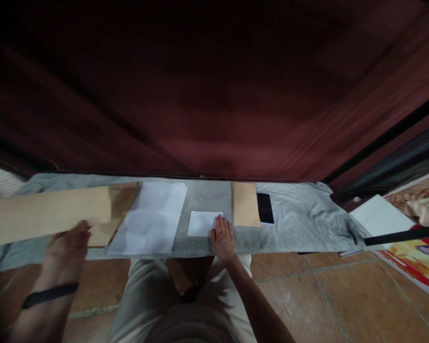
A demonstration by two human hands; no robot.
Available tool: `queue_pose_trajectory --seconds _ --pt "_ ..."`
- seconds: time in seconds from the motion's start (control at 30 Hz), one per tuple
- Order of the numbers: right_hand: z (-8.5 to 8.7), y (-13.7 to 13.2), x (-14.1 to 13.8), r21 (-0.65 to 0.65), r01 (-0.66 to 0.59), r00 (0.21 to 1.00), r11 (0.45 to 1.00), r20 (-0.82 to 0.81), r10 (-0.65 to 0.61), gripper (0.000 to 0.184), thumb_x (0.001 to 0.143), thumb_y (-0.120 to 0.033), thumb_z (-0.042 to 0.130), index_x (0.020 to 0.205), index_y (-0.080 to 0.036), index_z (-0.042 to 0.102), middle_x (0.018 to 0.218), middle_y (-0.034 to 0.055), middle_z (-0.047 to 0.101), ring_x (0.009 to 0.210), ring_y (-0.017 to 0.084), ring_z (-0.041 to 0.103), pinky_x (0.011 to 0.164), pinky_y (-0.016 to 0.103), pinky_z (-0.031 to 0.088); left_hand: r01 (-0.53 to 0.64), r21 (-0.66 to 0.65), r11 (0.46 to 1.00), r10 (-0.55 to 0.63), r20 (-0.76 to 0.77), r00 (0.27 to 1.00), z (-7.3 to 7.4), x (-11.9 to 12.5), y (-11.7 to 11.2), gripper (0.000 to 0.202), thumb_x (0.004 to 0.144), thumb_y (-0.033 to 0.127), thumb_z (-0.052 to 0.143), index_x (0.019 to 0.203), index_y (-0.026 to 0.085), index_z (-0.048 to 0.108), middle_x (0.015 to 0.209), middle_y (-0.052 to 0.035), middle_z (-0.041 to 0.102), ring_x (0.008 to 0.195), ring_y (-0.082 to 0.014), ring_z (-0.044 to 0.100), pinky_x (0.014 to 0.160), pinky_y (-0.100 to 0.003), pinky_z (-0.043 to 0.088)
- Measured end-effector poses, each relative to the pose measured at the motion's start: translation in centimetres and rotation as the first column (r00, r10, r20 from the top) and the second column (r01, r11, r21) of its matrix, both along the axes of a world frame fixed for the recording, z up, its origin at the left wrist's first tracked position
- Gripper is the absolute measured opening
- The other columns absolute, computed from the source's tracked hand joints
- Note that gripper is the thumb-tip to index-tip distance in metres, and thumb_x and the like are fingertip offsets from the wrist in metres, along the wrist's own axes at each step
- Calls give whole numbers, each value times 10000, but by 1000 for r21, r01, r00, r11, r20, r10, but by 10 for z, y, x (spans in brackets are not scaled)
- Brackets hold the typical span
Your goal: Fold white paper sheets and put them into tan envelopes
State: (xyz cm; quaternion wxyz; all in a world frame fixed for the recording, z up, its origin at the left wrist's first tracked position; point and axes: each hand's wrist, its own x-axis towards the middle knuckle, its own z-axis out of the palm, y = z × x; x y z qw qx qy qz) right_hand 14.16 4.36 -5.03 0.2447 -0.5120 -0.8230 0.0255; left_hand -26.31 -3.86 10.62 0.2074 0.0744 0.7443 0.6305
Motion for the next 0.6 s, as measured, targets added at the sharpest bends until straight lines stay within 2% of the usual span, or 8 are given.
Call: queue_pose_trajectory --seconds 0.1,0.17,0.2,0.27,0.33,0.4,0.47,0.6 --pt "11 1 -9 -101 -10 980 995 -201 -10 496 1032 -315 383 1473 -117 491 1533 176 476 1453 298 399 1174 543 348 52 79 995 -67 200 977 -17 61 12 230 596 166 738 631 183 512 565 59 597 545 -91 582 522 -205 454" --pt "24 0 -19 -252 -87 922 964 -388 -18 514 1029 -426 403 1429 -136 544 1494 174 521 1418 295 450 1158 529 387 115 138 984 -154 312 937 -33 106 18 279 543 168 797 609 178 527 606 41 641 597 -103 632 552 -208 486" --pt "33 -2 -25 -350 -161 870 923 -492 -35 535 1021 -485 415 1420 -157 555 1455 164 563 1371 284 509 1135 508 425 142 157 977 -190 355 915 -41 128 19 318 508 168 826 589 179 518 600 37 643 603 -110 642 556 -213 497" --pt "50 -6 -36 -498 -386 713 777 -695 -91 573 1006 -569 416 1415 -193 556 1355 127 649 1240 254 625 1043 454 519 203 248 947 -301 468 831 -53 165 19 372 461 169 869 579 183 517 597 45 646 628 -108 652 596 -214 523" --pt "66 -10 -45 -537 -548 552 642 -808 -205 596 964 -637 461 1375 -225 588 1251 86 705 1083 237 700 930 413 579 265 293 919 -384 502 775 -61 192 16 398 454 190 895 573 189 516 612 49 657 637 -109 659 626 -226 546" --pt "78 -13 -49 -545 -597 447 589 -835 -321 583 892 -658 563 1246 -207 670 1111 71 750 942 232 725 824 376 600 295 299 907 -413 511 754 -66 207 13 386 475 206 901 585 195 532 632 48 667 633 -112 663 629 -236 558" --pt "86 -15 -47 -574 -597 395 561 -819 -417 538 835 -636 636 1125 -190 714 972 62 765 839 227 726 738 345 597 311 294 904 -424 518 743 -68 213 9 358 512 204 895 596 200 548 641 47 668 640 -119 673 631 -246 568" --pt "94 -16 -36 -634 -642 419 432 -761 -495 438 824 -563 652 1030 -184 728 839 55 746 746 221 725 679 333 586 320 271 908 -419 563 712 -70 209 3 313 591 183 865 573 209 554 621 33 658 663 -138 690 631 -256 581"
